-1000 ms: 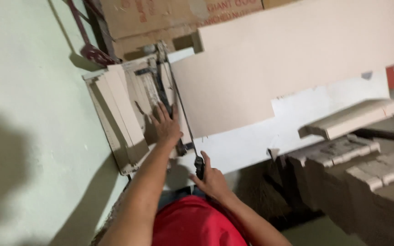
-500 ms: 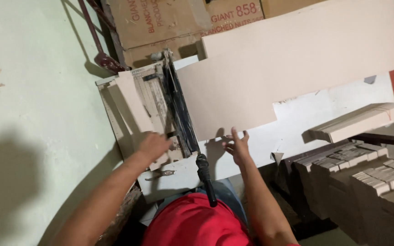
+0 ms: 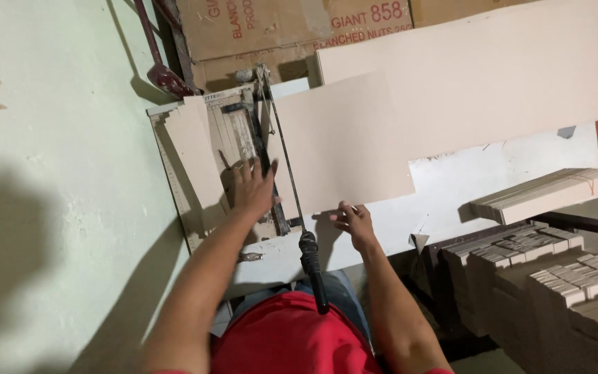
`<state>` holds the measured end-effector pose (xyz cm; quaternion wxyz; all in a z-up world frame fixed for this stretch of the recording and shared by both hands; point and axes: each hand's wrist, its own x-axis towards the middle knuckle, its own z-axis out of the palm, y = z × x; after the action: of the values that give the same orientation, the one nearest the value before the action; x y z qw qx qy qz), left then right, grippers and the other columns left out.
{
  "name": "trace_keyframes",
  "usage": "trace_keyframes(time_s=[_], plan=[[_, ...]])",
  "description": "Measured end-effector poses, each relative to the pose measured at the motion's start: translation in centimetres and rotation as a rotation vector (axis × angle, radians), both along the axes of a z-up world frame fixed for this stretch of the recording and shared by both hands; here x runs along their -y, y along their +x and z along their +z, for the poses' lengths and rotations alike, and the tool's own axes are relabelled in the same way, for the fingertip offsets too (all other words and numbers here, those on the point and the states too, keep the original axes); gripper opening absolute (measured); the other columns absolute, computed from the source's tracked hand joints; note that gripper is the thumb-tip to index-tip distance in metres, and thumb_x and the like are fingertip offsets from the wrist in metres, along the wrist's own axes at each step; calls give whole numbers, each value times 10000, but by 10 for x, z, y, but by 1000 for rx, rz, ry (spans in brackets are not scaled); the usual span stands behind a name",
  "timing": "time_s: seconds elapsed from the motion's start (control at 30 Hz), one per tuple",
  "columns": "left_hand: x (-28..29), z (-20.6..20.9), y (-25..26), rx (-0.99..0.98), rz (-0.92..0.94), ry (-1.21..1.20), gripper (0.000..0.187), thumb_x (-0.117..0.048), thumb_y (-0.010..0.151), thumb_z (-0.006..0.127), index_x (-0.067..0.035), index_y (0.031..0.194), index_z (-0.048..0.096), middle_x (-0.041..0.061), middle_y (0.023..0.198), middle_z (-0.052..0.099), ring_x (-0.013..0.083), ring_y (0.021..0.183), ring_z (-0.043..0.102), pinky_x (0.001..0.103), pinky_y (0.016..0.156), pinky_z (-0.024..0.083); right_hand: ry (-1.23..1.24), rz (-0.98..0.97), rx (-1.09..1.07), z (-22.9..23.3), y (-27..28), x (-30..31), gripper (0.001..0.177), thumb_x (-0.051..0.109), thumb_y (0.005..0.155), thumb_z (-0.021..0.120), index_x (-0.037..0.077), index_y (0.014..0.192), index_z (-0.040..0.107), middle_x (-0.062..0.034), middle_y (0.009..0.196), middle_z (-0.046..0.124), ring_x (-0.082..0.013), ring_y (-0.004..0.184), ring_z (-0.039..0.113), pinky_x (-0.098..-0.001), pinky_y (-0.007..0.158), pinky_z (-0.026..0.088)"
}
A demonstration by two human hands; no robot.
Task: The person uses a manual guillotine-style cutter to slice a large sheet of cardboard into smaller rectangular pieces. They repeatedly position the cardboard against the machine's guide, pull down the lever to cut, and then remove the cut pieces.
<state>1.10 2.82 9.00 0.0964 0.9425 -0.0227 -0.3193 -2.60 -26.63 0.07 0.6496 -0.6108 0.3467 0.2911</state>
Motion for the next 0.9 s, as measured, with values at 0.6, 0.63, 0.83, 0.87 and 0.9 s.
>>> trace_keyframes(time_s=[0.6, 0.63, 0.83, 0.87, 0.9], plan=[[39, -72, 21, -267, 155, 207, 1291, -454, 823, 811, -135, 1625, -149, 320, 1638, -178, 511, 1519, -59, 707, 1170, 149, -662, 1267, 177, 149, -70, -88, 766, 392, 986, 564, 167, 1595, 157, -250, 760, 710, -510, 708, 679, -582, 635, 519], [39, -78, 18, -248, 189, 156, 1221, -401, 828, 806, -125, 1631, -72, 336, 1635, -146, 512, 1524, -61, 743, 1148, 150, -686, 1265, 208, 129, -79, -83, 716, 328, 989, 504, 140, 1585, 156, -255, 808, 726, -491, 760, 713, -572, 670, 554], [37, -63, 18, -218, 234, 90, 1205, -327, 815, 830, -117, 1640, -23, 359, 1632, -100, 511, 1532, -48, 758, 1139, 147, -817, 1238, 407, 23, -113, -60, 820, 246, 940, 554, 110, 1630, 131, -218, 880, 746, -409, 742, 756, -526, 643, 599], [37, -59, 17, -218, 243, 47, 1197, -293, 820, 831, -103, 1641, -20, 369, 1630, -104, 520, 1530, -49, 755, 1145, 129, -795, 1217, 407, 16, -118, -53, 866, 286, 921, 591, 156, 1634, 117, -207, 874, 755, -424, 725, 751, -550, 642, 579], [36, -53, 19, -213, 252, 52, 1197, -293, 820, 831, -103, 1641, -20, 369, 1630, -104, 520, 1530, -49, 755, 1145, 129, -791, 1221, 418, 34, -111, -59, 866, 286, 921, 591, 156, 1634, 117, -207, 874, 755, -424, 725, 751, -550, 642, 579]])
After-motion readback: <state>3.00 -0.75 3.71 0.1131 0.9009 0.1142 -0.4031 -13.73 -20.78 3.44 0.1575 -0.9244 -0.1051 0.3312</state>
